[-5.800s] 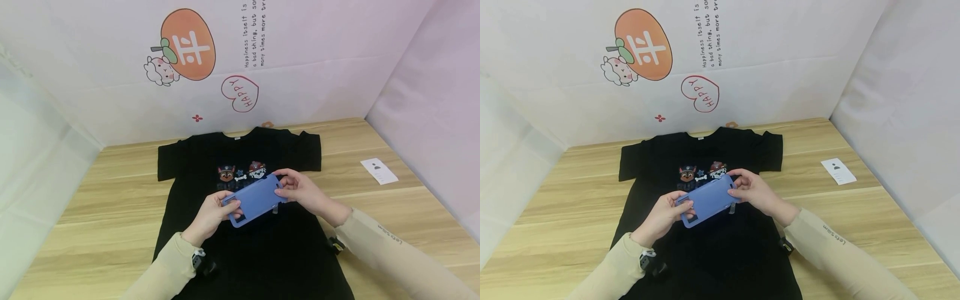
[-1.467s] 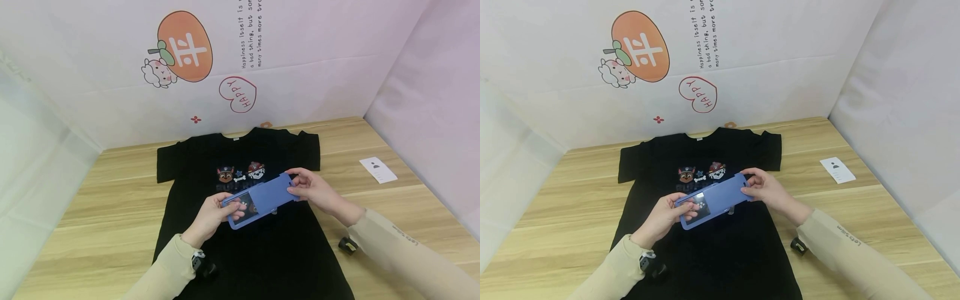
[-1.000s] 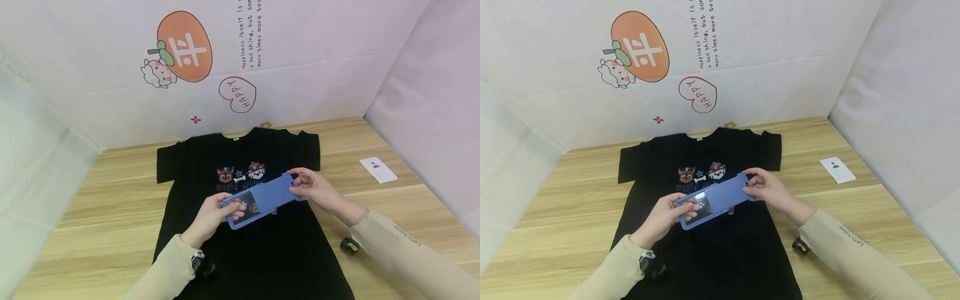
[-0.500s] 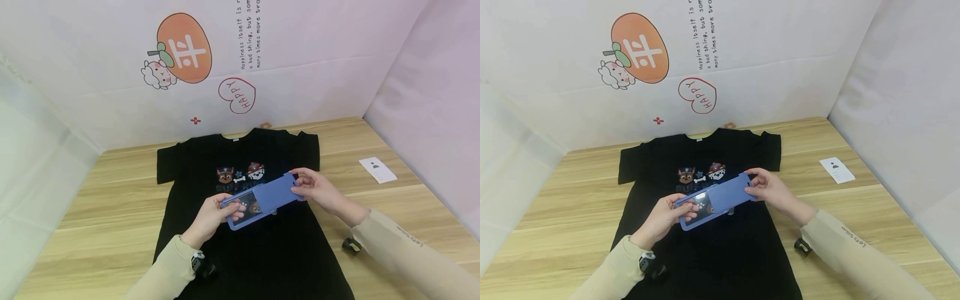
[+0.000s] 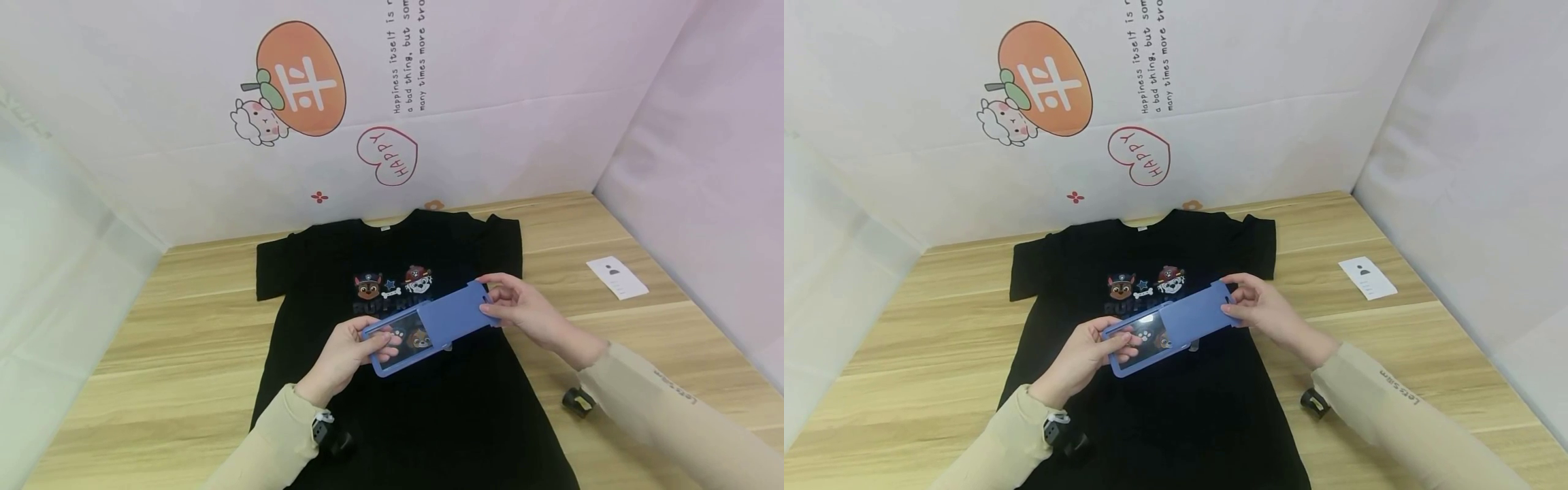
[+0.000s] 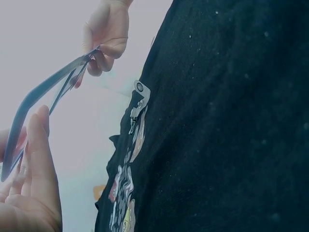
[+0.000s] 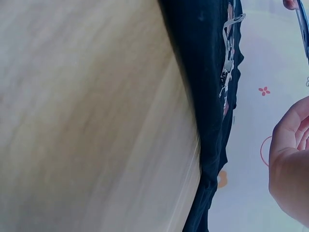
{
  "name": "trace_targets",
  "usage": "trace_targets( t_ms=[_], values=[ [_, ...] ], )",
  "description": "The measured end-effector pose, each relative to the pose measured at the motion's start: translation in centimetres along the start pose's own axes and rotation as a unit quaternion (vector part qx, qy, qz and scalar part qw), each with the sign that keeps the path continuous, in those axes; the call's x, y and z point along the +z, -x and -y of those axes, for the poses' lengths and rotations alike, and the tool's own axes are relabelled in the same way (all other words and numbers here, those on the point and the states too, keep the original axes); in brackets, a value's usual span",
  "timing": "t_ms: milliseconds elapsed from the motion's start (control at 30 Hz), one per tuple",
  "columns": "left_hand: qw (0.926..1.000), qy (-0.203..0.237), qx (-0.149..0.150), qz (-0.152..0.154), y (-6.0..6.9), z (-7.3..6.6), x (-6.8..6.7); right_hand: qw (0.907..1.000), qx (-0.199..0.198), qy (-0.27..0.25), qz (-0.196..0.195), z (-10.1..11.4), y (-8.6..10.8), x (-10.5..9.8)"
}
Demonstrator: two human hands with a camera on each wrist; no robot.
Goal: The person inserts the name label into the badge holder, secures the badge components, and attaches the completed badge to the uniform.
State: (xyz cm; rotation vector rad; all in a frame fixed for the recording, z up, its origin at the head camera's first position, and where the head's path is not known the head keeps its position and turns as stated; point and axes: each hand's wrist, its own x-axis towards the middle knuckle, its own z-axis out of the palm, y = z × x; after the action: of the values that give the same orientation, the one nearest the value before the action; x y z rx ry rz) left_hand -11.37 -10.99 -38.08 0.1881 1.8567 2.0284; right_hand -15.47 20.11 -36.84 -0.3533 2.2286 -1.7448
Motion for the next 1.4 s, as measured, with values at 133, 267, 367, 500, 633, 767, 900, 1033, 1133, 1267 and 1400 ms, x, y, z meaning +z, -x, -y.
trace_targets(
  t_ms=[133,267,367,500,633,767,900,1033,1133,1267,1400],
  values=[
    [1.0,-0.002,0.001,0.0,0.0,0.0,0.0,1.0,0.002,-0.006,0.0,0.0,0.1,-0.2],
    [1.0,0.001,0.002,-0.002,0.0,-0.2,0.0,0.9998,0.001,-0.018,-0.002,0.0,0.1,-0.4],
    [1.0,0.0,0.004,-0.003,0.0,-0.3,-0.1,0.9997,0.001,-0.023,-0.004,0.1,0.2,-0.6],
    [1.0,-0.005,0.005,-0.003,-0.1,-0.3,-0.2,0.9997,0.003,-0.022,-0.006,0.3,0.2,-0.8],
    [1.0,-0.008,0.0,-0.001,-0.2,-0.2,-0.3,0.9997,0.002,-0.024,-0.004,0.3,0.2,-0.9],
    [0.9999,-0.009,-0.004,-0.005,-0.3,-0.1,-0.3,0.9996,-0.001,-0.027,-0.005,0.2,0.2,-1.1],
    [0.9999,-0.009,0.003,-0.012,-0.2,-0.1,-0.4,0.9995,-0.006,-0.027,-0.015,0.1,0.3,-1.4],
    [0.9999,-0.007,0.004,-0.012,-0.2,-0.1,-0.6,0.9991,-0.008,-0.033,-0.025,0.1,0.2,-1.6],
    [0.9998,-0.008,0.004,-0.02,-0.1,-0.2,-0.9,0.9989,-0.009,-0.035,-0.03,0.2,0.3,-1.8],
    [0.9992,-0.003,0.011,-0.038,0.1,-0.6,-1.3,0.9991,-0.012,-0.017,-0.038,0.4,0.3,-2.2],
    [0.9988,0.003,0.009,-0.047,0.2,-0.9,-1.4,0.9988,-0.006,0.012,-0.047,0.5,0.0,-2.7]
  ],
)
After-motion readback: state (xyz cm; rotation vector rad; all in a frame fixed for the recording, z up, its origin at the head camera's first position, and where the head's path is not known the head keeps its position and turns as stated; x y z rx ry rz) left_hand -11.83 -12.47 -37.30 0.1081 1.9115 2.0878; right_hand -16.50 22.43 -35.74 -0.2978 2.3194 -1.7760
